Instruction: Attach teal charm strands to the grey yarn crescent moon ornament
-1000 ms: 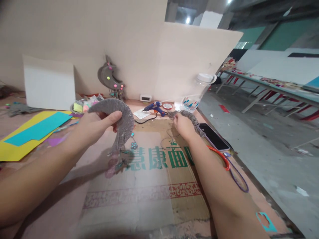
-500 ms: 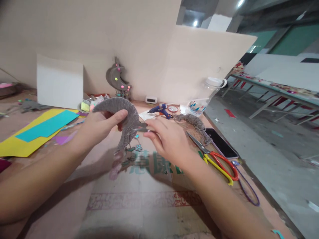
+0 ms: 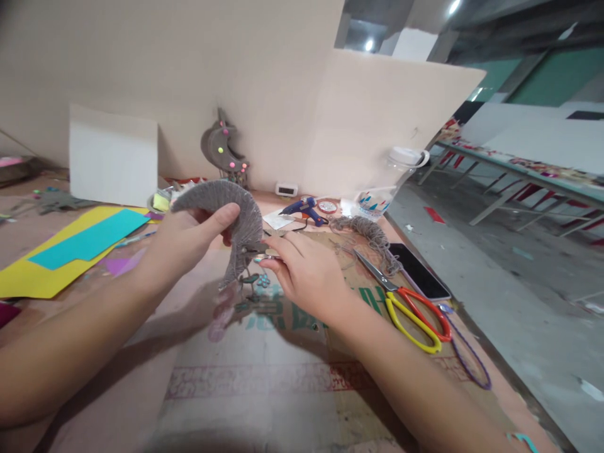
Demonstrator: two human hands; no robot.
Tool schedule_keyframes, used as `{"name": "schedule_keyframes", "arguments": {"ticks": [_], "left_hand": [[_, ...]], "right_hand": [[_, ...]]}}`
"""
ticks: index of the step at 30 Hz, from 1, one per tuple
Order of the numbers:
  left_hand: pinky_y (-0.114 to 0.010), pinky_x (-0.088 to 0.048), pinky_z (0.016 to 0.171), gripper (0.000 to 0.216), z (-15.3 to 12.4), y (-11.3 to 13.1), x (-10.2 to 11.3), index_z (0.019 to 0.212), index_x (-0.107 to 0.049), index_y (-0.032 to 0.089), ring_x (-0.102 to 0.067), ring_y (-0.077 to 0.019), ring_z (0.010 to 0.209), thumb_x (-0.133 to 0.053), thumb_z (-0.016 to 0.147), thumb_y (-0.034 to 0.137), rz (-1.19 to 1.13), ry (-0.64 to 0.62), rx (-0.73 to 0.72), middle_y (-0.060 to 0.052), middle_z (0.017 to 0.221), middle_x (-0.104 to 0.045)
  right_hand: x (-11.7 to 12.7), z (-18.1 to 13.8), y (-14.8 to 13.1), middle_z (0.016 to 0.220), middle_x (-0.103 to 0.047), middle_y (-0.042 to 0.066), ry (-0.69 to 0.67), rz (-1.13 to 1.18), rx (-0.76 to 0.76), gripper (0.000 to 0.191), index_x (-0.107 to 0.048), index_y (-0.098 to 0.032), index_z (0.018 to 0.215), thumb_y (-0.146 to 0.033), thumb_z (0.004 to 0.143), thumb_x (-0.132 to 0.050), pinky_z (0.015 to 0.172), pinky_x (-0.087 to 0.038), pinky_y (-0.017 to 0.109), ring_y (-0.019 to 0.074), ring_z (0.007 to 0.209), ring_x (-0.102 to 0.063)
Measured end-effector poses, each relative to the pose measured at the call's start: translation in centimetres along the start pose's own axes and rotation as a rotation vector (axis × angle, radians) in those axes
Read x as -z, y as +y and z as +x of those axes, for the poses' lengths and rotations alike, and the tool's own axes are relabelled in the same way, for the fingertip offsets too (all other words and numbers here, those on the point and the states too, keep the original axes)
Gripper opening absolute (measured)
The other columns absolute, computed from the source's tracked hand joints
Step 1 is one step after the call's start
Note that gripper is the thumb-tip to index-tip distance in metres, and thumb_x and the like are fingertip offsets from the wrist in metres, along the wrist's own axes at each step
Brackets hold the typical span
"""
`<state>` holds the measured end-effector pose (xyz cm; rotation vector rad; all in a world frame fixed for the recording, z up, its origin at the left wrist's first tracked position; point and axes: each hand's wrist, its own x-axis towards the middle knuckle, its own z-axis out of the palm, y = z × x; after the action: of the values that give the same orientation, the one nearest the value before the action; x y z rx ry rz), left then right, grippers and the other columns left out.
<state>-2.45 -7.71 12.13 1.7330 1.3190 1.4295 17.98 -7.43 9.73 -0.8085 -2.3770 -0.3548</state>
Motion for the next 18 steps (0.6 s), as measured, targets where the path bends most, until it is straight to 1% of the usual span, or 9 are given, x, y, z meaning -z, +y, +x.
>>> {"name": "schedule_keyframes", "arguments": {"ticks": [5,11,15,18], "left_hand": [[-0.023,-0.043,0.054,0.035,-0.04,0.05,-0.08,0.063,-0.054,0.019,-0.054,-0.0123,0.054,-0.057,0.083,0.048,-0.012,-0.015,-0.005,0.002,0.056,-0.056],[-0.024,-0.044,0.054,0.035,-0.06,0.08,-0.09,0.066,-0.057,0.018,-0.055,-0.0129,0.053,-0.057,0.082,0.049,-0.028,-0.027,0.012,0.001,0.056,-0.057],[-0.024,-0.044,0.053,0.035,-0.03,-0.02,-0.12,0.067,-0.058,0.018,-0.055,-0.0127,0.052,-0.057,0.082,0.049,-0.041,-0.031,0.012,0.001,0.056,-0.057],[-0.025,-0.044,0.053,0.034,0.04,-0.19,-0.17,0.068,-0.059,0.018,-0.054,-0.0129,0.052,-0.057,0.081,0.049,-0.06,-0.024,0.002,0.001,0.057,-0.058]], "right_hand": [[0.06,0.1,-0.08,0.082,-0.067,0.007,0.042,-0.054,0.037,0.027,-0.061,-0.014,0.104,-0.034,0.094,-0.046,0.064,-0.044,0.029,0.0171,0.073,-0.059],[0.04,0.02,0.0,0.079,-0.066,0.006,0.082,-0.046,0.052,0.022,-0.063,-0.014,0.1,-0.029,0.093,-0.049,0.063,-0.043,0.028,0.0165,0.07,-0.058],[-0.07,-0.06,0.15,0.081,-0.068,0.006,0.082,0.005,0.039,0.02,-0.063,-0.015,0.1,-0.028,0.092,-0.051,0.065,-0.044,0.029,0.0171,0.073,-0.059],[-0.04,0.01,0.16,0.084,-0.068,0.007,0.074,0.101,-0.008,0.021,-0.063,-0.016,0.103,-0.029,0.091,-0.051,0.068,-0.046,0.03,0.0176,0.075,-0.06]]}}
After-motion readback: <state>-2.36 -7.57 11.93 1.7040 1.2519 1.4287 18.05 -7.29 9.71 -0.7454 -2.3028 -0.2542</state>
